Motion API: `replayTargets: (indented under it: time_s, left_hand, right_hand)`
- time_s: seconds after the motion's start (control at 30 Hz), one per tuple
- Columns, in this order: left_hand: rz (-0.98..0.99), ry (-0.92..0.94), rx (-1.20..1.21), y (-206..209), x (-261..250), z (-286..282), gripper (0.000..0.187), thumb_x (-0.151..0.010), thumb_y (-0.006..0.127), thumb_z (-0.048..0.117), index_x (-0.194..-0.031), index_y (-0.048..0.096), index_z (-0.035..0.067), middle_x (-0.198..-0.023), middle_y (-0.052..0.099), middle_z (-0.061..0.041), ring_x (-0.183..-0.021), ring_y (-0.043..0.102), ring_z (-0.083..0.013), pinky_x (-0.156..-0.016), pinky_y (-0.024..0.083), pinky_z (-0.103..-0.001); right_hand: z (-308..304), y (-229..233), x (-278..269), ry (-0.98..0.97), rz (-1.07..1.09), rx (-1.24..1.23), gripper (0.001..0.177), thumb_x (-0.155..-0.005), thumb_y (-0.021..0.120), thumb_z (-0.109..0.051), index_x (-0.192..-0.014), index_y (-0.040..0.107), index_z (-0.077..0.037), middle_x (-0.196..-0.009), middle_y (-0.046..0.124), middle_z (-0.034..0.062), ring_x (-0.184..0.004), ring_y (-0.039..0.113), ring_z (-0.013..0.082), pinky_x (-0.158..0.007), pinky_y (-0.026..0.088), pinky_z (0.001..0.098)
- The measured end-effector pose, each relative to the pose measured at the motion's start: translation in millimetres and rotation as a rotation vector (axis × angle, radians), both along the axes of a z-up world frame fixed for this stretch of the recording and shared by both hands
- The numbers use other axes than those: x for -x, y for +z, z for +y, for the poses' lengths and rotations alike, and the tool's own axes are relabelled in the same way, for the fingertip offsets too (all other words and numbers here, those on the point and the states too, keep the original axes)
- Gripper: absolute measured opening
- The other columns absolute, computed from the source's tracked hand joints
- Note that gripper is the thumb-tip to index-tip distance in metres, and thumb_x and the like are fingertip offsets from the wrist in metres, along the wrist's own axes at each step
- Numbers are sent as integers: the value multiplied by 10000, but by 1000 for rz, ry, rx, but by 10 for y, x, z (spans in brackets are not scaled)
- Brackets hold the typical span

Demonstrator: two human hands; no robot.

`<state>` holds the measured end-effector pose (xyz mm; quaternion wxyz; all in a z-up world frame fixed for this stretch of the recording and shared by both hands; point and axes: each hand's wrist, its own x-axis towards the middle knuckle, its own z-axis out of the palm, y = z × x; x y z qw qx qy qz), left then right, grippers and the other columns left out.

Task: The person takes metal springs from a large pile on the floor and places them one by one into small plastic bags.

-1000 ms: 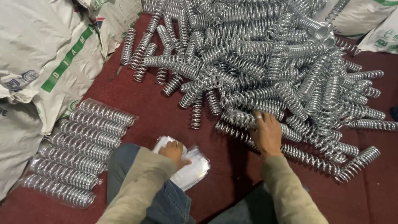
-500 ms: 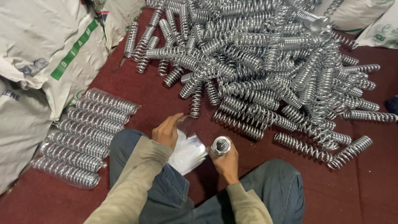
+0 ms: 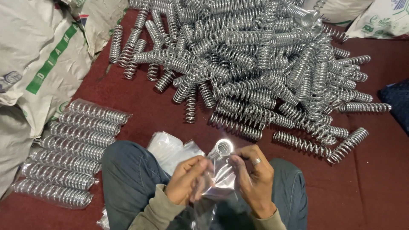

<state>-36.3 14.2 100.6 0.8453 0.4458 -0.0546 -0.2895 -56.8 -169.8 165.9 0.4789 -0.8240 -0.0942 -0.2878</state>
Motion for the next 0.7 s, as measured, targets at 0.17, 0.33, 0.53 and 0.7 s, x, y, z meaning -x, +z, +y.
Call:
replayTargets:
  time_s: [0.17, 0.33, 0.53, 0.7]
  left_hand:
    - [474, 109, 444, -855, 372, -589, 235, -1035, 550, 207, -1144, 577, 1, -942, 671, -227, -594, 634, -227, -486, 548, -317]
    - [84, 254, 0, -278, 479, -773, 400, -900, 742, 334, -1078, 700, -22, -647, 606, -73, -452, 525, -108, -418, 440, -237]
    - [-269, 358, -205, -259, 485, -723, 309, -976, 646, 337, -1075, 703, 50, -1001, 715, -41, -944, 648, -119, -865, 520, -271]
    - [184, 256, -13, -585, 611, -757, 457, -843, 783, 337, -1148, 637, 30, -896, 724, -103, -757, 665, -139, -687, 541, -280]
  right_hand:
    - [-28, -524, 235, -147, 72, -3, 158, -1023, 573, -186, -943, 648, -72, -823, 662, 23, -700, 621, 127, -640, 498, 257]
    - [-126, -817, 333, -297, 111, 84, 129, -1002, 615, -237, -1016, 678, -126, -888, 767, -24, -685, 732, 86, -614, 559, 224]
    - [-140, -795, 272, -262, 216, 125, 359, -935, 648, -421, -686, 607, -166, -589, 596, -61, -505, 509, 74, -498, 407, 275]
    - [-8, -715, 252, -264, 284, -362, 503, -975, 658, -327, -576, 394, -168, -561, 337, -90, -564, 330, 35, -514, 348, 230]
